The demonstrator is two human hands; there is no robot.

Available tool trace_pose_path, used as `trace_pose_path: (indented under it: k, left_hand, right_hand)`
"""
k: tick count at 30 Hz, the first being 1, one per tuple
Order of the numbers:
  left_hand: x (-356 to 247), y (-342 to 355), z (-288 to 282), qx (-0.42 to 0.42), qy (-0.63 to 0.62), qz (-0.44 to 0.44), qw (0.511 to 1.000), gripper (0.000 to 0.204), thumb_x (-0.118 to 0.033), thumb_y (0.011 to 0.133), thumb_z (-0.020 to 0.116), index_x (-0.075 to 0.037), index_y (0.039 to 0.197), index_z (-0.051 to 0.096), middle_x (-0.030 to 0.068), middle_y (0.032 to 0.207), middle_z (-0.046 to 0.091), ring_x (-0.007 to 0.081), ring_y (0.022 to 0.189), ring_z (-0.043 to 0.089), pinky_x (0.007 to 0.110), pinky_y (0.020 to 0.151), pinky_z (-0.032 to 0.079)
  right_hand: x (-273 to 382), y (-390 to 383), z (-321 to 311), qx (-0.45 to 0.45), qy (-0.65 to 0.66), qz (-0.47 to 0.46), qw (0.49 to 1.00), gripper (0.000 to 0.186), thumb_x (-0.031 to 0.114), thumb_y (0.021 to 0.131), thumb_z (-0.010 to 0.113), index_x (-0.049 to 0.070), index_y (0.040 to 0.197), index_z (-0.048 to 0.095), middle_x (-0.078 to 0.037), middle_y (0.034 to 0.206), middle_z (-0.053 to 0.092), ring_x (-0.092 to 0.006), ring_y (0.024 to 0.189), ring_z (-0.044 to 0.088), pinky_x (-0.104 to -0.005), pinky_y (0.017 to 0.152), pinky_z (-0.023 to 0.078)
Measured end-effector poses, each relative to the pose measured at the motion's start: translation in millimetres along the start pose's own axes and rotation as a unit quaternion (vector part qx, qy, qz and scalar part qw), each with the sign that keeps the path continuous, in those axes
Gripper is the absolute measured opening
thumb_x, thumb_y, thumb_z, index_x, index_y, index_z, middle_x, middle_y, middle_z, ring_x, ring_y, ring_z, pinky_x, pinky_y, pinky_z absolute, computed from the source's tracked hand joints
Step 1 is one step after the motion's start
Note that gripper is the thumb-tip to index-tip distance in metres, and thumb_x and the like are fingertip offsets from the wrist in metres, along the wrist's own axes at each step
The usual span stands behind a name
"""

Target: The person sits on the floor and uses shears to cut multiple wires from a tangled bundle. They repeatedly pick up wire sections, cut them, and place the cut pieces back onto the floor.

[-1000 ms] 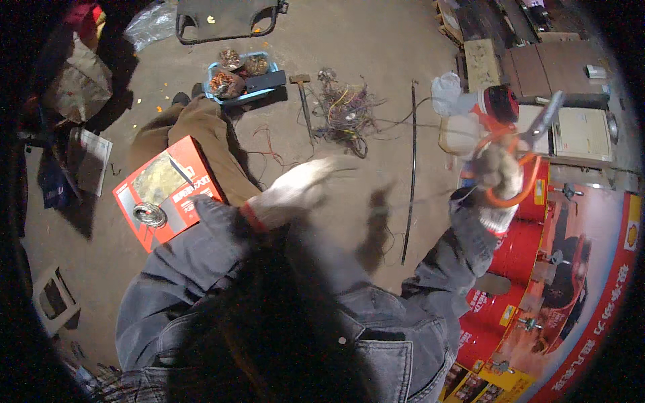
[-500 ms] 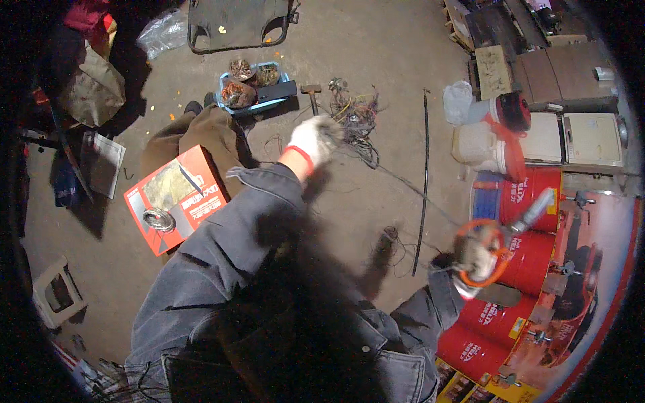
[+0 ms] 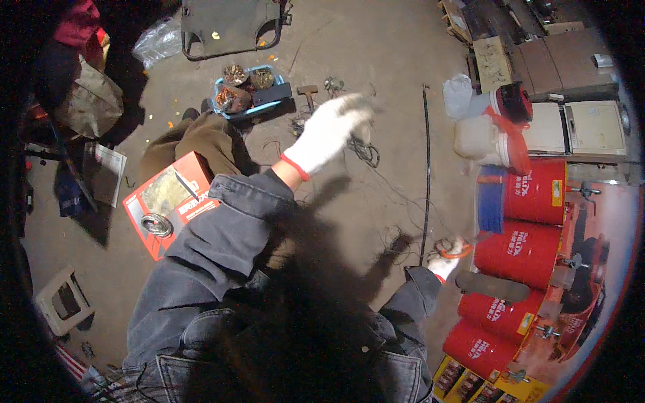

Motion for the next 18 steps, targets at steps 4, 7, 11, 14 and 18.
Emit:
trace_pose_path:
  k: [4,7,11,14,18]
  left_hand:
    - [38.1,-22.8,-10.4,-0.054,0.138,-0.203,0.968,0.035,-0.025,0.092,0.054,-0.002,0.117,0.063,0.0106,0.105,0.068,0.0186,0.085,0.065,0.031,0.071,0.05]
    - [60.1,-39.9,-17.8,-0.229,-0.097,-0.292,0.924,0.027,-0.017,0.093,0.055,-0.001,0.113,0.062,0.0051,0.084,0.064,0.0113,0.069,0.056,0.027,0.056,0.045]
    - [29.5,-23.7,-9.2,-0.09,0.022,-0.055,0.994,0.027,-0.014,0.094,0.052,-0.001,0.117,0.059,0.0033,0.08,0.06,0.0146,0.067,0.056,0.029,0.058,0.046]
    - [30.6,-35.3,-33.4,-0.157,-0.005,-0.169,0.973,0.025,-0.02,0.091,0.059,-0.002,0.108,0.061,0.0049,0.078,0.058,0.0156,0.063,0.054,0.032,0.058,0.045]
    - [51.1,-64.0,-43.2,-0.193,-0.263,-0.247,0.913,0.019,-0.018,0.092,0.058,-0.004,0.105,0.061,0.005,0.08,0.059,0.0132,0.052,0.047,0.031,0.051,0.044]
  right_hand:
    - [-34.7,-4.4,64.3,0.058,-0.023,-0.029,0.998,0.032,0.023,0.085,0.065,0.014,0.112,0.05,-0.002,0.089,0.05,-0.0129,0.066,0.051,-0.0241,0.053,0.041]
    - [-41.2,-18.8,107.6,0.159,-0.045,-0.095,0.982,0.024,0.017,0.087,0.062,0.008,0.108,0.054,0.0,0.072,0.054,-0.0092,0.058,0.05,-0.0235,0.052,0.041]
    - [-42.7,-35.2,141.3,0.244,-0.083,-0.001,0.966,0.023,0.016,0.087,0.062,0.001,0.104,0.06,-0.004,0.081,0.059,-0.011,0.07,0.057,-0.0246,0.061,0.045]
    - [-38.6,-38.3,152.6,0.224,-0.205,-0.048,0.952,0.025,0.016,0.085,0.064,0.001,0.105,0.06,-0.005,0.082,0.061,-0.0122,0.072,0.058,-0.0273,0.064,0.046]
    - [-39.2,-41.8,155.2,0.184,-0.507,-0.169,0.825,0.047,0.03,0.085,0.066,-0.001,0.119,0.055,-0.015,0.094,0.066,-0.0293,0.083,0.064,-0.0385,0.076,0.049]
Point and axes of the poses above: each hand's wrist, its own y-axis towards the middle knuckle, its own z-axis out of the palm, x = y × z, the point moved 4 cm from there along y, towards the middle knuckle
